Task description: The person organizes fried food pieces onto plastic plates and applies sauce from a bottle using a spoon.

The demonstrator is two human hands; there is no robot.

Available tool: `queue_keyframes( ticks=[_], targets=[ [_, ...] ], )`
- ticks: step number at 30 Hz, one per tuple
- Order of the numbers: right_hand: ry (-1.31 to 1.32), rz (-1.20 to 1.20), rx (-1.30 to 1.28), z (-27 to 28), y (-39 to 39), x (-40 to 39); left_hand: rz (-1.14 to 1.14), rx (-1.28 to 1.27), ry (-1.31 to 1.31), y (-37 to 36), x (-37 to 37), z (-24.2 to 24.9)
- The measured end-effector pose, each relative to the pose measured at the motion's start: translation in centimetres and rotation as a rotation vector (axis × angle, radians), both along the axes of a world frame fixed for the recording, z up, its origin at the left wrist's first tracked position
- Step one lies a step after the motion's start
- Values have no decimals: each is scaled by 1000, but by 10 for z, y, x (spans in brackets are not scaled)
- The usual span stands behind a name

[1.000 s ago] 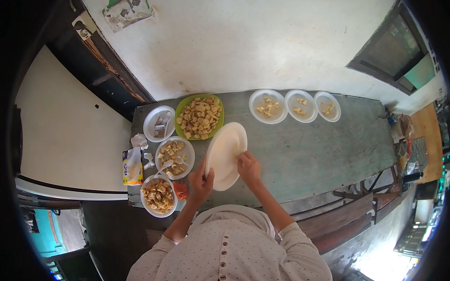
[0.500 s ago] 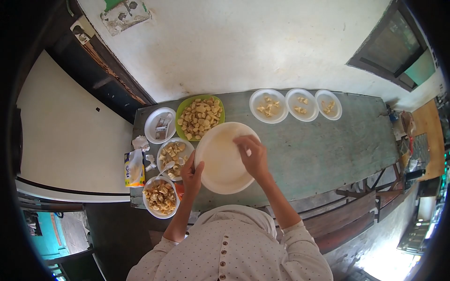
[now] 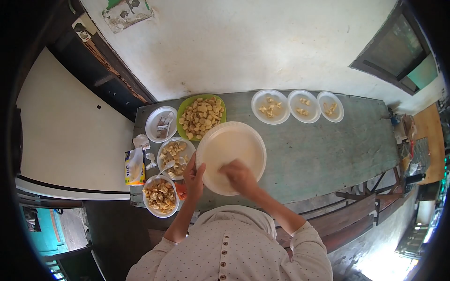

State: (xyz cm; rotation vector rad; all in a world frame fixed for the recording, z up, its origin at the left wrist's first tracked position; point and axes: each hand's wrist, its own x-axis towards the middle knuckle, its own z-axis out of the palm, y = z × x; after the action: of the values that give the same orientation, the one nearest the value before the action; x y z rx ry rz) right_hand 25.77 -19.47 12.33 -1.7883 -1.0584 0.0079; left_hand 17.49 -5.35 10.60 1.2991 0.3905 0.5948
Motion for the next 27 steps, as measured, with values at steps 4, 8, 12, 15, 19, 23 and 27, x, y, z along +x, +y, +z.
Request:
queue_keyframes(
  ticks=[4, 8, 12, 15, 19, 23, 27],
  targets=[
    [-113, -408, 58, 12, 0, 51, -83, 75, 21, -5, 0, 8],
    [-36, -464, 121, 23, 14, 45, -125, 113, -12, -11, 5, 13],
    [-45, -289, 149, 25, 31, 6, -130, 190, 10, -8, 8, 9],
    [-13, -168, 151, 22, 28, -13, -76, 199, -45, -5, 10, 16],
    [44, -44, 86, 19, 16, -28, 68, 215, -74, -3, 11, 23],
    [25, -13, 48, 16, -3, -27, 103, 376, -98, -4, 9, 29],
    [27, 20, -131, 13, -23, -12, 100, 398, -99, -10, 11, 18]
  ],
)
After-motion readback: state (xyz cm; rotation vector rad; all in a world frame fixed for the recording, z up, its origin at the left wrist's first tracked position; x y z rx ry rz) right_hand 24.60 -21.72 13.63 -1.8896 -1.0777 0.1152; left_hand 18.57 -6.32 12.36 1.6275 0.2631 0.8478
